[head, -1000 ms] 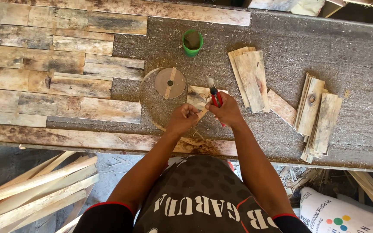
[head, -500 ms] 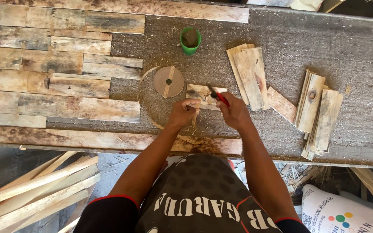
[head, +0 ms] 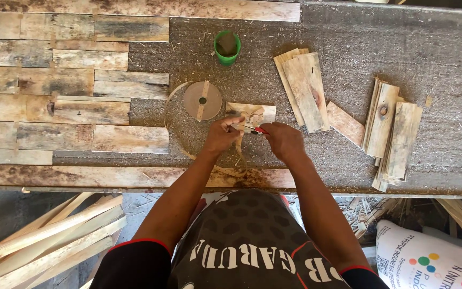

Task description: The recorder is using a utility knife to trim and shape small wooden planks and a round wooden piece on a workbench.

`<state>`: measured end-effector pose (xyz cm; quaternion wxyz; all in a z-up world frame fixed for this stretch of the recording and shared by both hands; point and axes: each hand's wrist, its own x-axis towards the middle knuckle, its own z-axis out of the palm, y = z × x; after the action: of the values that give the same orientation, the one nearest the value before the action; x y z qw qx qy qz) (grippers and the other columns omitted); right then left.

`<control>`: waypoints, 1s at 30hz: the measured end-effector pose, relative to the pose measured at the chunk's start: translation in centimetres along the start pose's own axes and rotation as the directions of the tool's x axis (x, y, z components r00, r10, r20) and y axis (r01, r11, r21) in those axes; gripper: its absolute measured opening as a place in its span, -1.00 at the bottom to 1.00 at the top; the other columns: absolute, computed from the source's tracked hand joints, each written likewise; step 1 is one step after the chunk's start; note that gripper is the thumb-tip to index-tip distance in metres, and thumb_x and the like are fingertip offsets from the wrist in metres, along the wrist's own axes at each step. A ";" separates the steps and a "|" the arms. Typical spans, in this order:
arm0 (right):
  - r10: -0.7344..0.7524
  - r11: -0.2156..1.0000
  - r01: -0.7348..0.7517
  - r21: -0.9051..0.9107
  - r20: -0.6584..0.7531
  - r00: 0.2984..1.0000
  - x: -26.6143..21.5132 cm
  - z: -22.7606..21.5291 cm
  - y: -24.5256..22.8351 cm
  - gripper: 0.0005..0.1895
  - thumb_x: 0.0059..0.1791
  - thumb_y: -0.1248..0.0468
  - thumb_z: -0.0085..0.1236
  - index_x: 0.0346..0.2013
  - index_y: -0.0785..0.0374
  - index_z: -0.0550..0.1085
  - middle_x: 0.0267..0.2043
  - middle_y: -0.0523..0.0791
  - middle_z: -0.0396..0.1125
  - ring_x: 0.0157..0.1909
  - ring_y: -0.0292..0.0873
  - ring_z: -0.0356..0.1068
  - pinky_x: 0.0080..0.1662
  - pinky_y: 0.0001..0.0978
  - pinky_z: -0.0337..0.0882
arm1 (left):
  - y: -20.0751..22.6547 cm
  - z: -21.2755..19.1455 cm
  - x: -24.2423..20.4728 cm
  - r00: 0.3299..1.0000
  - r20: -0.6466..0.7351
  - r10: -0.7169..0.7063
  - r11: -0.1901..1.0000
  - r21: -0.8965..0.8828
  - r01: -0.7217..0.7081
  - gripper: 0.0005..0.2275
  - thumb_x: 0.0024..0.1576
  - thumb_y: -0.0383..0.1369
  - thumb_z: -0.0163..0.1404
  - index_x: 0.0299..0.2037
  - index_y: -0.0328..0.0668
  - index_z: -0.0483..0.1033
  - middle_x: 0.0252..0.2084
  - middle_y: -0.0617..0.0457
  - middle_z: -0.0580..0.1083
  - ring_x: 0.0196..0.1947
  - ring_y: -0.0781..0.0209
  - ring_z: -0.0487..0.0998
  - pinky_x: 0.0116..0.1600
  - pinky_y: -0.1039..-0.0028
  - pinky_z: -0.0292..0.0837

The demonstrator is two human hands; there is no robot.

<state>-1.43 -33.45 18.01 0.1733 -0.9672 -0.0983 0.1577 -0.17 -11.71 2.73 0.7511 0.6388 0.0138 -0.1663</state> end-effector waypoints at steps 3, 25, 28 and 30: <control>-0.028 1.000 0.028 0.011 -0.031 0.999 0.2 0.9 0.5 -0.77 0.02 0.11 0.16 -0.03 -0.06 0.56 -0.11 -0.16 0.49 -0.12 0.02 0.50 -0.15 -0.04 0.49 | 0.7 0.2 0.0 0.997 -0.011 -0.077 0.997 0.027 0.077 -0.57 0.07 -0.59 0.19 0.19 -0.23 0.54 0.16 0.04 0.56 -0.33 0.45 0.57 -0.18 0.56 0.56; 0.082 0.976 -0.051 -0.210 0.142 0.986 2.3 0.8 -2.5 -0.82 0.10 0.23 0.05 -0.04 0.03 0.54 -0.17 -0.08 0.47 -0.18 0.04 0.52 -0.24 -0.03 0.55 | -1.7 -0.5 1.6 0.998 -0.018 -0.066 0.981 0.183 0.068 -0.59 0.05 -0.64 0.16 0.16 -0.28 0.57 0.22 -0.01 0.51 -0.46 0.54 0.37 -0.35 0.66 0.39; 0.116 0.972 -0.074 -0.224 0.181 0.977 2.8 1.5 -2.6 -0.76 0.06 0.31 0.05 0.00 0.03 0.52 -0.15 -0.05 0.46 -0.16 0.06 0.52 -0.23 -0.01 0.57 | -1.4 -0.4 1.7 0.996 -0.023 -0.086 0.980 0.176 0.089 -0.59 0.07 -0.62 0.17 0.17 -0.26 0.57 0.13 -0.01 0.59 -0.39 0.55 0.46 -0.25 0.68 0.48; 0.092 0.961 -0.037 -0.276 0.189 0.978 3.3 2.9 -1.8 -0.71 0.03 0.34 0.06 0.04 0.06 0.51 -0.12 -0.03 0.47 -0.13 0.06 0.53 -0.18 -0.03 0.59 | -0.8 -0.1 1.6 0.990 -0.019 -0.136 0.978 0.156 0.138 -0.59 0.06 -0.61 0.16 0.17 -0.27 0.55 0.09 0.01 0.59 -0.41 0.52 0.46 -0.28 0.65 0.48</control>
<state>0.40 -30.15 15.18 0.0235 -0.9637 -0.1040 0.2448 1.19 -12.08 1.55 0.6850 0.6943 0.0478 -0.2154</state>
